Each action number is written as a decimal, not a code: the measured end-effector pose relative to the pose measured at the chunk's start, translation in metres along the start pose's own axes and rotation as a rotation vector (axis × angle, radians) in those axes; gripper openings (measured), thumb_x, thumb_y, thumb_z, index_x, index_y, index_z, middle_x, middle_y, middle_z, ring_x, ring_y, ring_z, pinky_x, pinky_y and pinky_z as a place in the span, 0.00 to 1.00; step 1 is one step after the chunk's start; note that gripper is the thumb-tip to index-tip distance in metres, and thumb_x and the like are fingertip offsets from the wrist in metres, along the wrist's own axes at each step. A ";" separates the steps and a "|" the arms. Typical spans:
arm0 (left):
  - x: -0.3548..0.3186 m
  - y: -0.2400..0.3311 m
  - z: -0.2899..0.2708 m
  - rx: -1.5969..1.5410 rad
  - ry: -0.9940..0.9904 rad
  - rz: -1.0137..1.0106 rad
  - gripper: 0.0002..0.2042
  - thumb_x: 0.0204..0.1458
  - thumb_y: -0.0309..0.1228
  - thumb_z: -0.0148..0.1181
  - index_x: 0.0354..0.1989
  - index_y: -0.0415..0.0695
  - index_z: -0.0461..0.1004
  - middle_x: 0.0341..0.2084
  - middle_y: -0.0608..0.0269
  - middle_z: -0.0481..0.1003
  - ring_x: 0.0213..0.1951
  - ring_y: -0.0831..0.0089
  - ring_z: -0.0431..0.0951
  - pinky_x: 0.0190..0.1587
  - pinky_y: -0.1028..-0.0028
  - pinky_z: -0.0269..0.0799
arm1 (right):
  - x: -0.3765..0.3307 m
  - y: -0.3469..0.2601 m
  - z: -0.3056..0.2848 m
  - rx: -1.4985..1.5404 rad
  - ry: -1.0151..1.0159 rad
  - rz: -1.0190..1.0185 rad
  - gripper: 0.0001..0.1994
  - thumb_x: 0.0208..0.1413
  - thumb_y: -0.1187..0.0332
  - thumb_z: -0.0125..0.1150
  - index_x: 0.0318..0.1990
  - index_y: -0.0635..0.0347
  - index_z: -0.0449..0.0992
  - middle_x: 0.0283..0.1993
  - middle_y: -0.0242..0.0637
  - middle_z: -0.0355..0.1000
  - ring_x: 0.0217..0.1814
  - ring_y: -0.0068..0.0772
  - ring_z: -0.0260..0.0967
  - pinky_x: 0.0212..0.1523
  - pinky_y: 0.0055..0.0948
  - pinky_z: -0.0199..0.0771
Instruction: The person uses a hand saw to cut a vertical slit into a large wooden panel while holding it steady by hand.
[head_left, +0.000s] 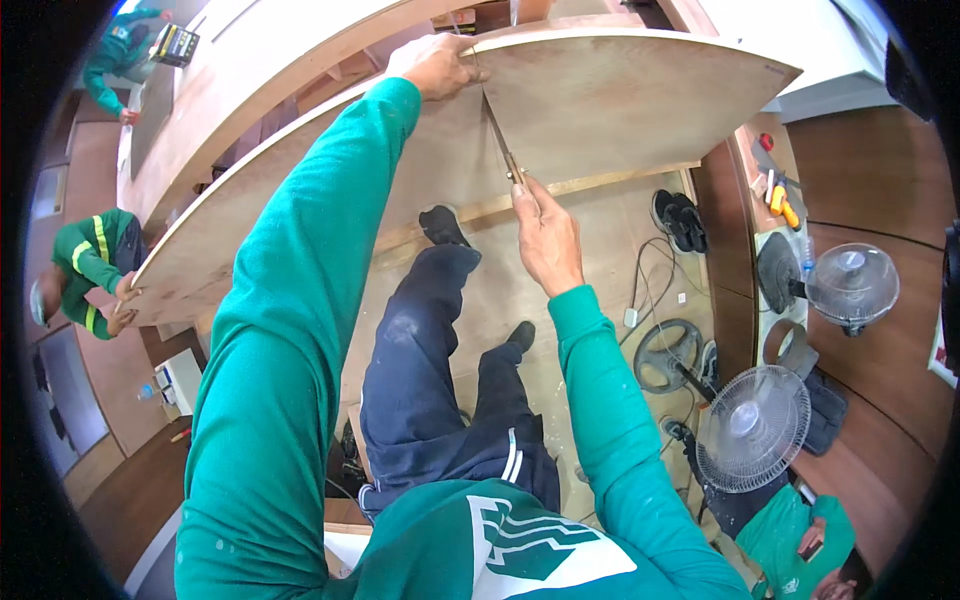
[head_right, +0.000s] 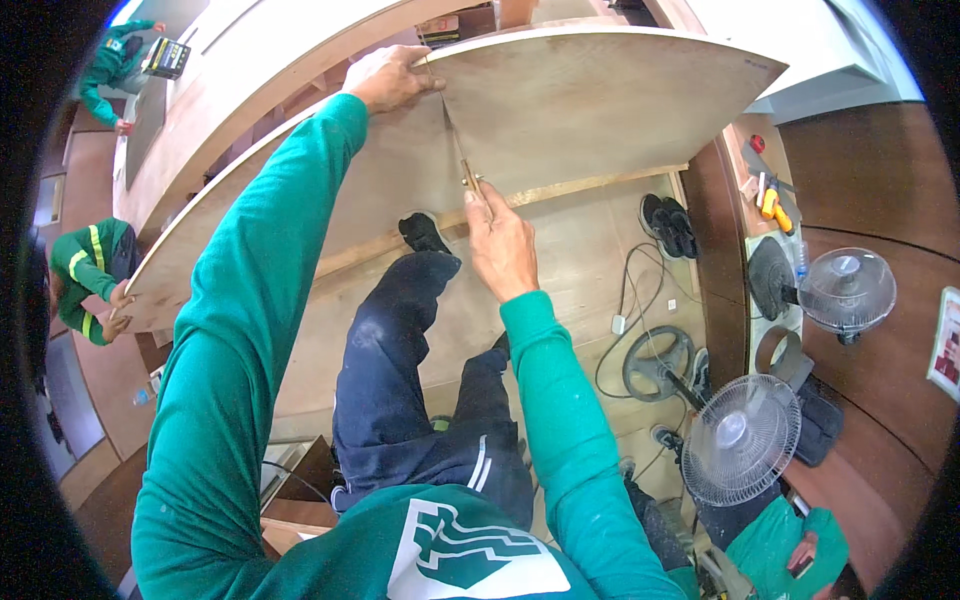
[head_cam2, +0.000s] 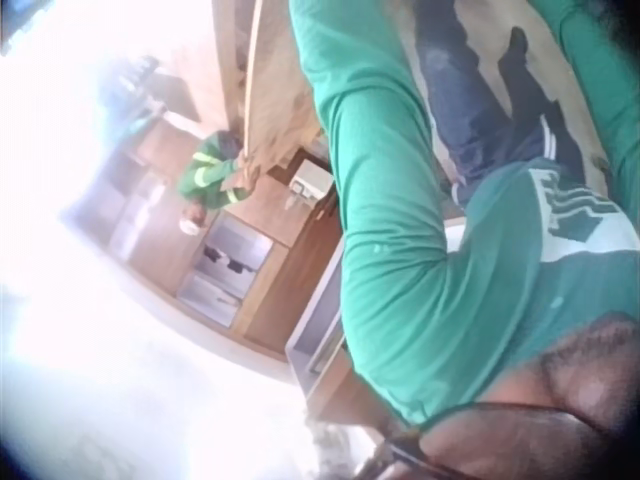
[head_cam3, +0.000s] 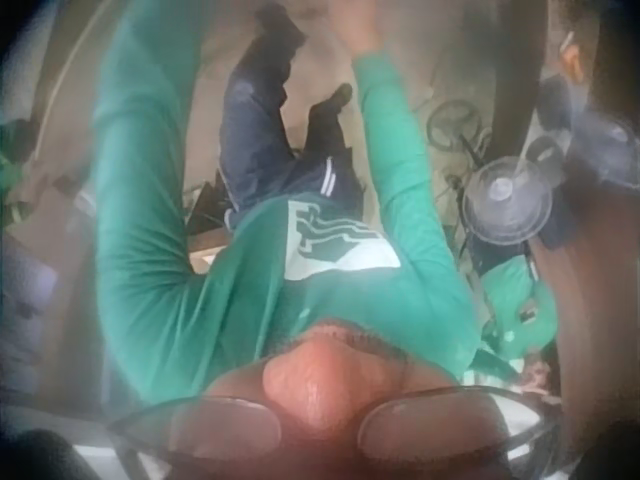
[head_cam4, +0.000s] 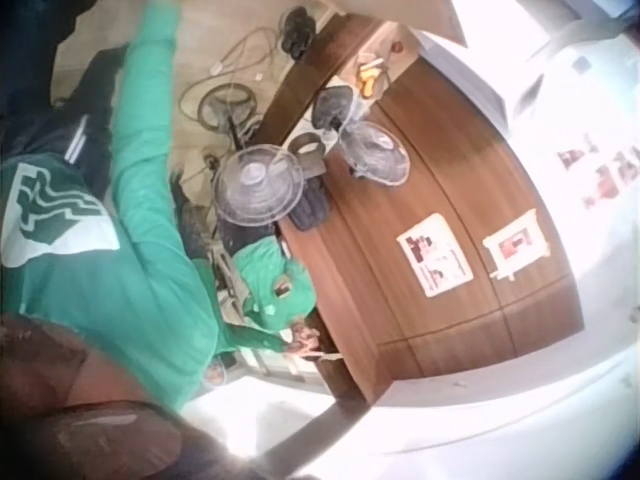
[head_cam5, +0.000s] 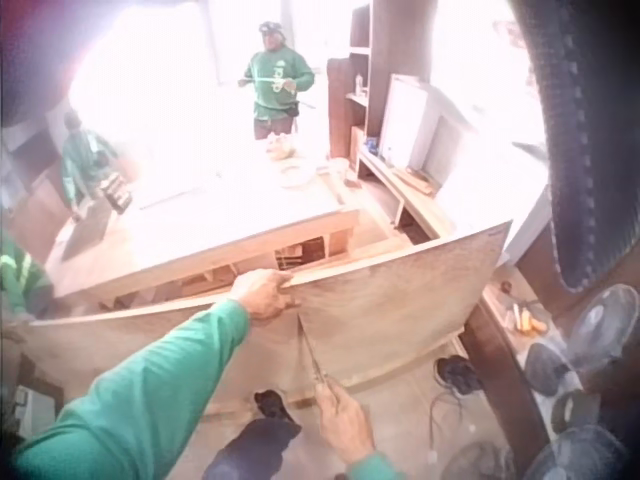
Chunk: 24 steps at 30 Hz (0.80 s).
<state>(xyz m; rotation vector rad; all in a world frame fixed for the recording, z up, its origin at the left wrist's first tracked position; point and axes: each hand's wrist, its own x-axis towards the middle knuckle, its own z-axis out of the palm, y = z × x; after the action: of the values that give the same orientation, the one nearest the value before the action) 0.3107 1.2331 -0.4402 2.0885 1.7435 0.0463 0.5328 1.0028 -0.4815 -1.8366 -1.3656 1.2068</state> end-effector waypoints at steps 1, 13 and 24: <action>0.001 0.001 0.002 0.026 0.024 0.013 0.39 0.62 0.62 0.74 0.76 0.50 0.81 0.56 0.50 0.90 0.61 0.50 0.89 0.65 0.52 0.82 | -0.011 0.001 -0.002 0.000 0.023 -0.032 0.31 0.81 0.48 0.59 0.74 0.69 0.80 0.64 0.71 0.83 0.69 0.74 0.82 0.70 0.55 0.80; -0.004 -0.011 0.006 0.138 0.126 -0.002 0.40 0.63 0.63 0.73 0.78 0.51 0.80 0.66 0.49 0.86 0.67 0.49 0.86 0.70 0.51 0.80 | -0.095 0.031 -0.020 0.007 0.015 0.034 0.29 0.81 0.50 0.60 0.74 0.67 0.80 0.57 0.70 0.86 0.62 0.73 0.86 0.62 0.54 0.84; 0.000 -0.005 0.001 0.079 0.020 -0.017 0.39 0.64 0.62 0.72 0.78 0.52 0.80 0.59 0.52 0.89 0.64 0.51 0.88 0.69 0.52 0.81 | -0.072 0.029 -0.009 0.003 0.032 -0.035 0.32 0.81 0.48 0.59 0.74 0.70 0.80 0.63 0.71 0.83 0.68 0.73 0.83 0.68 0.54 0.82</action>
<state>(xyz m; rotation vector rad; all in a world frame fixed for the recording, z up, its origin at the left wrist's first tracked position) 0.3063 1.2336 -0.4423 2.1350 1.8022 -0.0070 0.5483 0.9266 -0.4778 -1.8146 -1.3723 1.1557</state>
